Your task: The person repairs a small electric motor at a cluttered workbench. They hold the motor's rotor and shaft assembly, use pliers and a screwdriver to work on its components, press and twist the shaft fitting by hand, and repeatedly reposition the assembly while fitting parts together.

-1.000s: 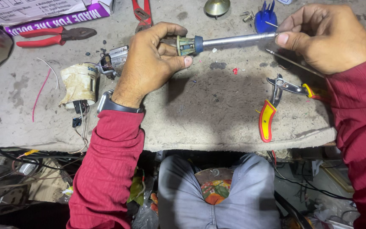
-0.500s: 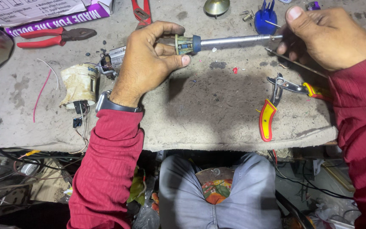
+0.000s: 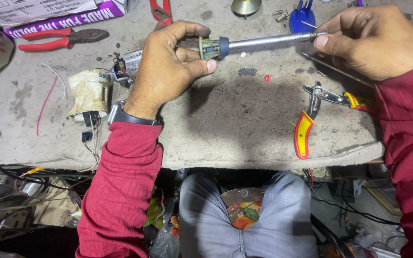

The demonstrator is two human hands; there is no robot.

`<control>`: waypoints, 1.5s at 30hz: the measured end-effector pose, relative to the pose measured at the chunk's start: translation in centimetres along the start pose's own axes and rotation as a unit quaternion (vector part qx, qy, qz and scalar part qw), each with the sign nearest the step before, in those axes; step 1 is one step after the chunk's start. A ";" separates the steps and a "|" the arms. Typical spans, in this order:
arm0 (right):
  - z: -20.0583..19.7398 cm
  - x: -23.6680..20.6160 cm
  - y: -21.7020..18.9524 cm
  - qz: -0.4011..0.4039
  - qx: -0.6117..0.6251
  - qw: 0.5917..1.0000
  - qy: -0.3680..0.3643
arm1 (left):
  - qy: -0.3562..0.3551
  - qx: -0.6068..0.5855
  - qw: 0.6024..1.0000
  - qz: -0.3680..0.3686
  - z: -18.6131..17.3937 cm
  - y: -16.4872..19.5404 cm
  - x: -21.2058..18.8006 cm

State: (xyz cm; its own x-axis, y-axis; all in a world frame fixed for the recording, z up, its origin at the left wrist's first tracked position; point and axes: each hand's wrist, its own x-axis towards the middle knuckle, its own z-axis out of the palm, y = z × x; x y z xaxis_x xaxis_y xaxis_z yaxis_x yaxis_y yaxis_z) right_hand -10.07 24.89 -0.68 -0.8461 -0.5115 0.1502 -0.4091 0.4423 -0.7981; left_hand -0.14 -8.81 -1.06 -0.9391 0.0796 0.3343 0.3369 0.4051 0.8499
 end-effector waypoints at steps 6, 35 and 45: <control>-0.2 0.0 0.9 0.091 0.046 0.994 0.029 | -0.001 -0.002 1.000 -0.010 -0.1 0.0 0.0; 0.1 0.0 0.8 0.032 0.076 0.996 0.019 | -0.007 -0.008 1.000 0.006 0.0 -0.2 0.1; 0.2 -0.2 -0.2 0.125 0.006 0.992 0.025 | -0.005 -0.003 1.000 -0.001 -0.1 -0.2 -0.1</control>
State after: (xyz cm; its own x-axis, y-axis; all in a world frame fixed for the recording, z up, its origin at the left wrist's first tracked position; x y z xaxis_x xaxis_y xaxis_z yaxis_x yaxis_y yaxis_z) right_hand -9.78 24.74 -0.68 -0.9366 -0.3495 -0.0238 -0.1811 0.5412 -0.8212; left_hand -0.14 -9.00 -1.21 -0.9404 0.0881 0.3286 0.3356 0.3993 0.8532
